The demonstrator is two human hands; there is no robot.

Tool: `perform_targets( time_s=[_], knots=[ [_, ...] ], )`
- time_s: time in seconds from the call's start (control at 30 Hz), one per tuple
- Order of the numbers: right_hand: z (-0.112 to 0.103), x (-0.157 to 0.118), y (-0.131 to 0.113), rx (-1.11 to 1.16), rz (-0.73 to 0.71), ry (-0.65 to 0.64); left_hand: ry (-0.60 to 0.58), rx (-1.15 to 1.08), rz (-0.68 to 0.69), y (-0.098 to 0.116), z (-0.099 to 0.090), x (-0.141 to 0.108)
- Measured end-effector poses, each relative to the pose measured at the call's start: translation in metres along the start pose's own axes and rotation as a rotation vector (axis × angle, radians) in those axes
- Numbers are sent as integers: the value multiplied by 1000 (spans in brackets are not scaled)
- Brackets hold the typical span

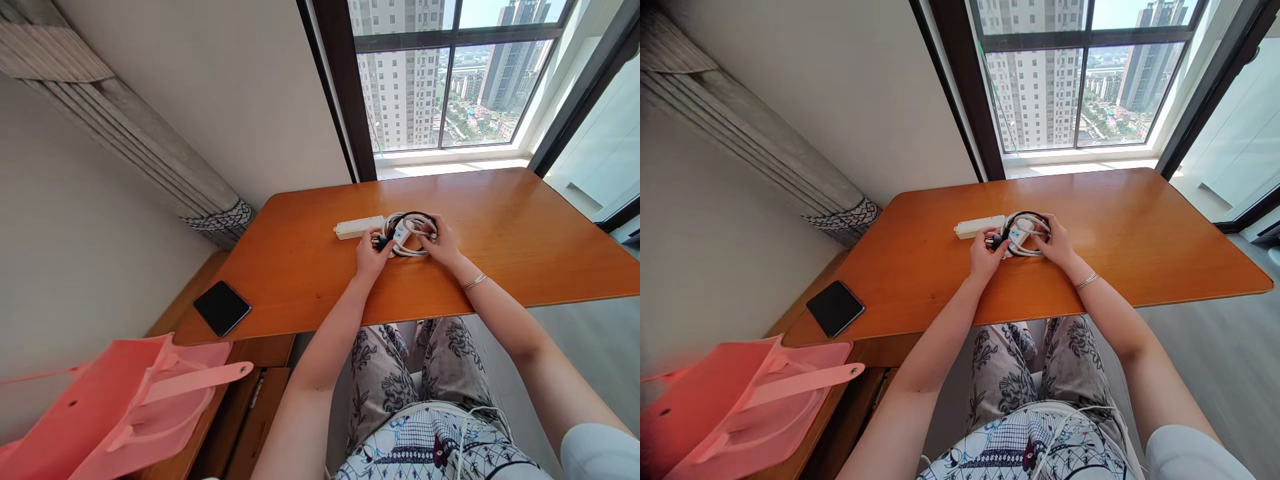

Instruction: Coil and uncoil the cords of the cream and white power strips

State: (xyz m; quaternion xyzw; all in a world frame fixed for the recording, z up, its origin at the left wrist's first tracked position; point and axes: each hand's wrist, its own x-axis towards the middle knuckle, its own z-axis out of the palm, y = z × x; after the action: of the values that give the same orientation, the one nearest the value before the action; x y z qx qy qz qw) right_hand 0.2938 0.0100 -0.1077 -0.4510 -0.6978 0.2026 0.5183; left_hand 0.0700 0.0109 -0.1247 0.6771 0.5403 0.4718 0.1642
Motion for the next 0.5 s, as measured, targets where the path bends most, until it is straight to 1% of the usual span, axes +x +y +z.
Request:
perform_targets(
  time_s=[0.07, 0.1, 0.13, 0.23, 0.33, 0.43, 0.5],
  knots=[
    [0, -1, -2, -19, 3, -71, -6, -36, 27, 1, 2, -2],
    [1, 0, -2, -4, 12, -71, -12, -62, 45, 1, 2, -3],
    [2, 1, -1, 29, 23, -44, -22, -88, 63, 2, 3, -4],
    [8, 6, 6, 188, 81, 122, -57, -130, 106, 2, 3, -5],
    [11, 12, 14, 346, 170, 253, -43, -115, 111, -3, 4, -4],
    [11, 15, 17, 477, 205, 334, -10, -63, 48, -11, 6, 0],
    [10, 16, 16, 531, 206, 353, -48, 20, -28, -15, 9, 4]
  ],
)
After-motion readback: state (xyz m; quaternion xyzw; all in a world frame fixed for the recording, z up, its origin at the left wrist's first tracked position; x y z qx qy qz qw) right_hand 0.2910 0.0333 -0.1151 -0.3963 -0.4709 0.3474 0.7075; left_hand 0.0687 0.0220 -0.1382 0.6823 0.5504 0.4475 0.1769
